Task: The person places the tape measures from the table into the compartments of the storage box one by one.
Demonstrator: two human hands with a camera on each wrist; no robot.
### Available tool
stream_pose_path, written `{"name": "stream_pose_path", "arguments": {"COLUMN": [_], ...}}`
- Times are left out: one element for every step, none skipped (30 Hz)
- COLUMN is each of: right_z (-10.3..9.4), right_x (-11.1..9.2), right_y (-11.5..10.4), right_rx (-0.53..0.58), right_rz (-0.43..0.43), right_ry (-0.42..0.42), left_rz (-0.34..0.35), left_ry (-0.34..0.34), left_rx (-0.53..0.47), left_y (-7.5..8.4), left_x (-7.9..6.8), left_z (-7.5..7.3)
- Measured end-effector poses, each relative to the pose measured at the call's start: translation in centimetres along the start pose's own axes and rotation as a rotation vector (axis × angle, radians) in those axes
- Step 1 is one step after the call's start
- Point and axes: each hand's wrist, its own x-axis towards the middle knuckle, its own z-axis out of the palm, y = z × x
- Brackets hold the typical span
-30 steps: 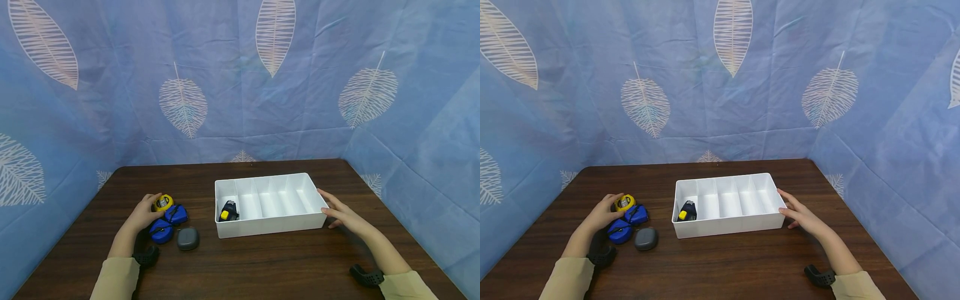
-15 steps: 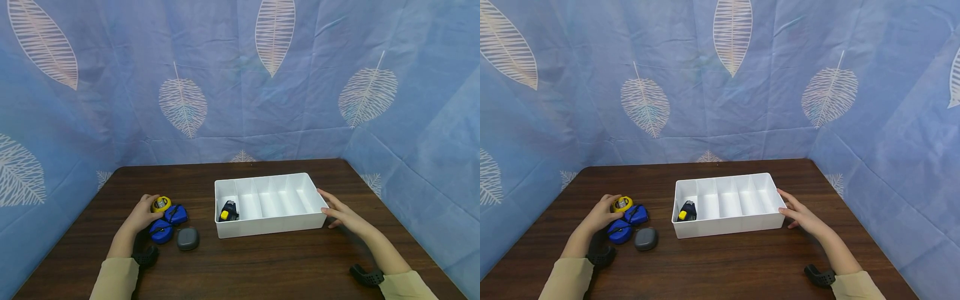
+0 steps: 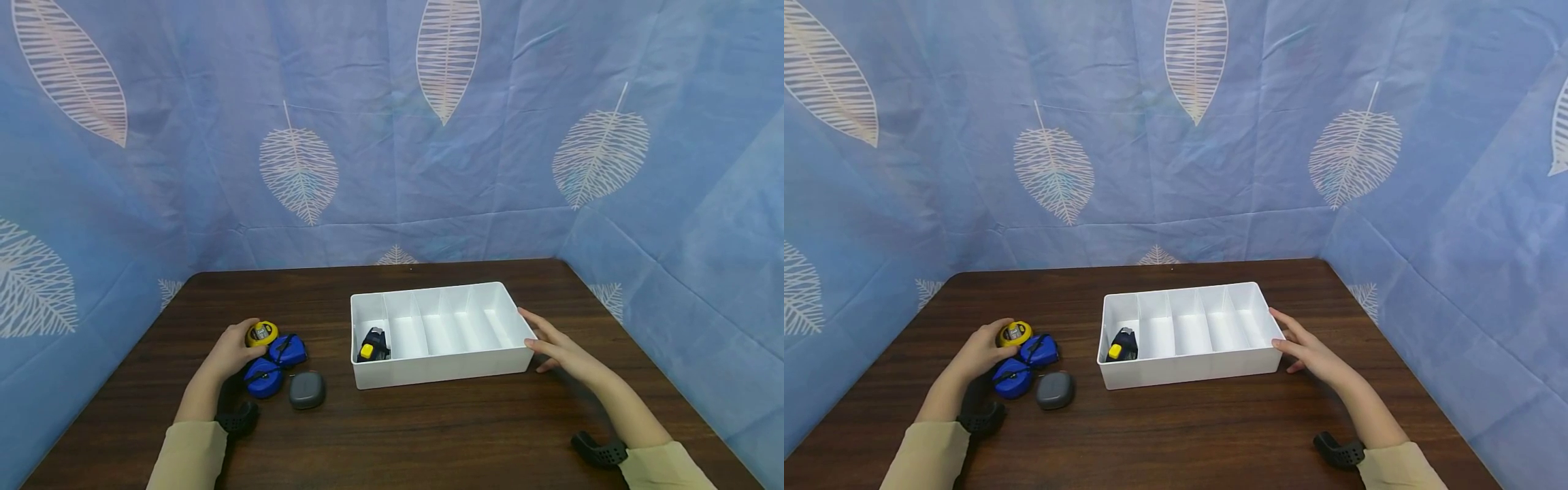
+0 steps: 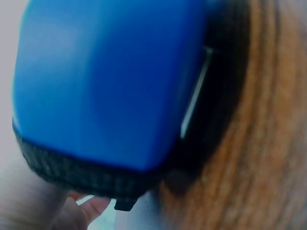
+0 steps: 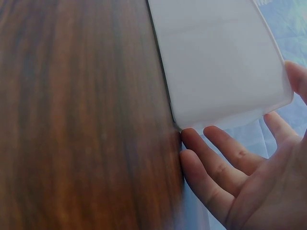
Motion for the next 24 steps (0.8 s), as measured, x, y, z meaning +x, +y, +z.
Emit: {"name": "stream_pose_path", "arguments": {"right_z": [0.0, 0.0, 0.0, 0.0, 0.0, 0.0, 0.0, 0.0, 0.0, 0.0, 0.0, 0.0, 0.0, 0.0, 0.0, 0.0, 0.0, 0.0, 0.0, 0.0, 0.0, 0.0, 0.0, 0.0], "right_x": [0.0, 0.0, 0.0, 0.0, 0.0, 0.0, 0.0, 0.0, 0.0, 0.0, 0.0, -0.1, -0.1, -0.1, -0.1, -0.1, 0.0, 0.0, 0.0, 0.0, 0.0, 0.0, 0.0, 0.0], "right_y": [0.0, 0.0, 0.0, 0.0, 0.0, 0.0, 0.0, -0.1, -0.1, -0.1, -0.1, -0.1, -0.2, -0.2, -0.2, -0.1, -0.1, -0.1, -0.1, -0.1, -0.1, -0.1, 0.0, 0.0], "right_rx": [0.0, -0.002, -0.001, 0.0, 0.001, 0.0, 0.001, 0.001, 0.002, 0.002, 0.003, 0.003, 0.004, 0.005, 0.005, 0.006, 0.006, 0.006, 0.005, 0.005, 0.003, 0.004, 0.004, 0.005], "right_rz": [0.0, -0.005, -0.004, -0.004, -0.004, -0.005, -0.006, -0.006, -0.001, -0.002, -0.002, -0.002, -0.001, -0.001, 0.0, 0.0, 0.001, 0.001, 0.001, 0.001, 0.001, 0.0, -0.001, -0.002], "right_ry": [0.001, -0.002, -0.001, 0.0, 0.001, -0.002, -0.003, -0.005, -0.003, -0.005, -0.007, -0.009, -0.009, -0.009, -0.009, -0.01, -0.01, -0.01, -0.01, -0.01, -0.01, -0.01, -0.009, -0.009], "left_rz": [0.004, 0.009, 0.015, 0.022, 0.029, 0.033, 0.037, 0.039, 0.039, 0.038, 0.037, 0.034, 0.032, 0.029, 0.027, 0.024, 0.022, 0.02, 0.019, 0.018, 0.018, 0.019, 0.019, 0.02], "left_ry": [0.006, 0.014, 0.023, 0.033, 0.043, 0.055, 0.067, 0.079, 0.089, 0.098, 0.106, 0.114, 0.12, 0.123, 0.126, 0.129, 0.132, 0.133, 0.135, 0.136, 0.137, 0.139, 0.141, 0.143], "left_rx": [0.001, 0.002, 0.001, -0.002, -0.007, -0.009, -0.01, -0.011, -0.014, -0.016, -0.017, -0.016, -0.016, -0.018, -0.019, -0.02, -0.022, -0.023, -0.024, -0.026, -0.026, -0.027, -0.026, -0.025], "left_y": [0.0, 0.0, 0.0, 0.0, 0.0, 0.0, -0.1, 0.0, 0.0, 0.1, 0.1, 0.2, 0.3, 0.4, 0.5, 0.6, 0.7, 0.8, 0.9, 0.9, 1.0, 1.0, 1.1, 1.1], "left_x": [0.0, 0.0, 0.0, 0.0, 0.1, 0.1, 0.2, 0.2, 0.2, 0.2, 0.2, 0.2, 0.2, 0.2, 0.2, 0.1, 0.1, 0.1, 0.1, 0.1, 0.1, 0.1, 0.1, 0.1], "left_z": [0.0, 0.0, -0.1, -0.1, -0.1, -0.1, -0.2, -0.2, -0.3, -0.3, -0.4, -0.4, -0.5, -0.5, -0.6, -0.7, -0.7, -0.8, -0.8, -0.9, -0.9, -1.0, -1.0, -1.1]}}
